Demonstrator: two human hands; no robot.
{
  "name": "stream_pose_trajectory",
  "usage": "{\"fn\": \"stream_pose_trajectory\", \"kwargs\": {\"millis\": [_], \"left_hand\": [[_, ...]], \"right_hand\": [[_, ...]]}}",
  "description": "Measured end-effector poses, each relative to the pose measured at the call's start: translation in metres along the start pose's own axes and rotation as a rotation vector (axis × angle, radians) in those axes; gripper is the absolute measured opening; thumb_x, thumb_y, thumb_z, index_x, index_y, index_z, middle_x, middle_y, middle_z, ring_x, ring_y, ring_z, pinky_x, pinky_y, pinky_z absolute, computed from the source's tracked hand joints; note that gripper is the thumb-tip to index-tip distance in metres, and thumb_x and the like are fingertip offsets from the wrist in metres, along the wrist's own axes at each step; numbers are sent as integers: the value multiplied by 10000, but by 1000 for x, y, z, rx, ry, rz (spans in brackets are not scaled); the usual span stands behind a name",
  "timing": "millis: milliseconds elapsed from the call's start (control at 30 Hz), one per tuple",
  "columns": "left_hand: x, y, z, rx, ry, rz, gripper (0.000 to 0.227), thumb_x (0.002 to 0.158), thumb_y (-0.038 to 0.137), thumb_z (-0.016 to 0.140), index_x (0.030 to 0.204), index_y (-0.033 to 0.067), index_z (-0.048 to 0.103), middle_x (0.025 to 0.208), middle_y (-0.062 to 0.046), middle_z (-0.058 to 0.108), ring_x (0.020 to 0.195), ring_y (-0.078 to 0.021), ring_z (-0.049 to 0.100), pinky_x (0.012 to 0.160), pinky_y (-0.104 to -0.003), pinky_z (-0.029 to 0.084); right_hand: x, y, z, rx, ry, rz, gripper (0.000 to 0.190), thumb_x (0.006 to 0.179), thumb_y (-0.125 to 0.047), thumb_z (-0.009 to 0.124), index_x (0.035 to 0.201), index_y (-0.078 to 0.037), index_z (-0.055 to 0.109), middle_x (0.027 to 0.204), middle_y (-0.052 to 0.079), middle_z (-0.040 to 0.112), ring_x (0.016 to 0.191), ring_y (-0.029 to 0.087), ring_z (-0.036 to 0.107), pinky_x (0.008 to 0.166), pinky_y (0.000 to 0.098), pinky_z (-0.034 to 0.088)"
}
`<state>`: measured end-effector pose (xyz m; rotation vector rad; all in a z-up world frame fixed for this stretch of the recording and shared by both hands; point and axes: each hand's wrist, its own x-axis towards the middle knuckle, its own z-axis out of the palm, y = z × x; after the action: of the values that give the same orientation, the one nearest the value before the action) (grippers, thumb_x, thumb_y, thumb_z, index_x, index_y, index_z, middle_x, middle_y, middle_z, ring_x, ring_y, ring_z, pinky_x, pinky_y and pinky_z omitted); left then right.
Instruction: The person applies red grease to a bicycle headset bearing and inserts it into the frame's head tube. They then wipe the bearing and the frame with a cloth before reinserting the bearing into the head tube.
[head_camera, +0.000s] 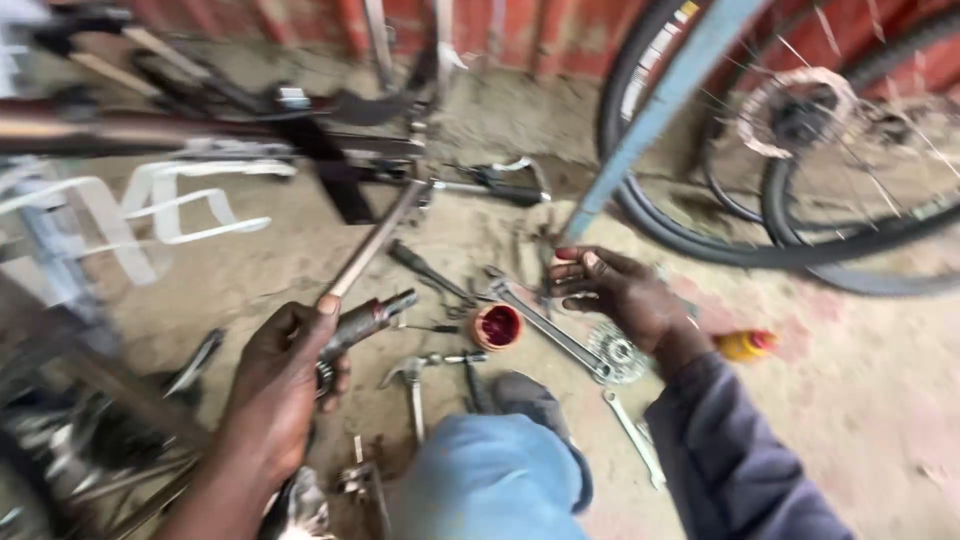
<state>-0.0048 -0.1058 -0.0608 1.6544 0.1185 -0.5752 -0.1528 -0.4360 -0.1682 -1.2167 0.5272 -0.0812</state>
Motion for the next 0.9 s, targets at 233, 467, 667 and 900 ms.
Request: {"fn": "stream_pose_trajectory", "kwargs": {"millis": [233,467,667,900], "left_hand": [[52,-64,71,379,-261,-117,360,1008,403,677,816,171,480,636,-98,584,468,-169,473,388,-294,263],[86,-145,114,325,-362,-337,292,1021,453,636,939,178,585,655,-118,590,485,-195,483,402,-319,256],[97,-175,106,276,-267,-390,342,1037,470,595,920,152,545,626,-121,548,445,-203,456,370,-328,247],[105,-146,26,496,-168,-328,417,1060,429,609,771,164,470,609,-118,563,441,-198,463,374,-329,268]], "right_hand": [[-8,253,-103,498,781,197,205,1030,-292,536,1095,-125,637,898,104,710,698,217,662,556,307,454],[-60,257,-74,570,775,340,250,1032,-343,580,1103,-108,626,929,104,709,798,226,701,638,300,478],[-58,323,-128,1019,730,24,971,883,-893,294,1277,-71,631,1030,203,731,867,374,710,667,416,505],[-32,297,-122,1030,736,111,988,926,-894,235,1235,-63,671,988,215,705,849,357,676,826,509,553]]}}
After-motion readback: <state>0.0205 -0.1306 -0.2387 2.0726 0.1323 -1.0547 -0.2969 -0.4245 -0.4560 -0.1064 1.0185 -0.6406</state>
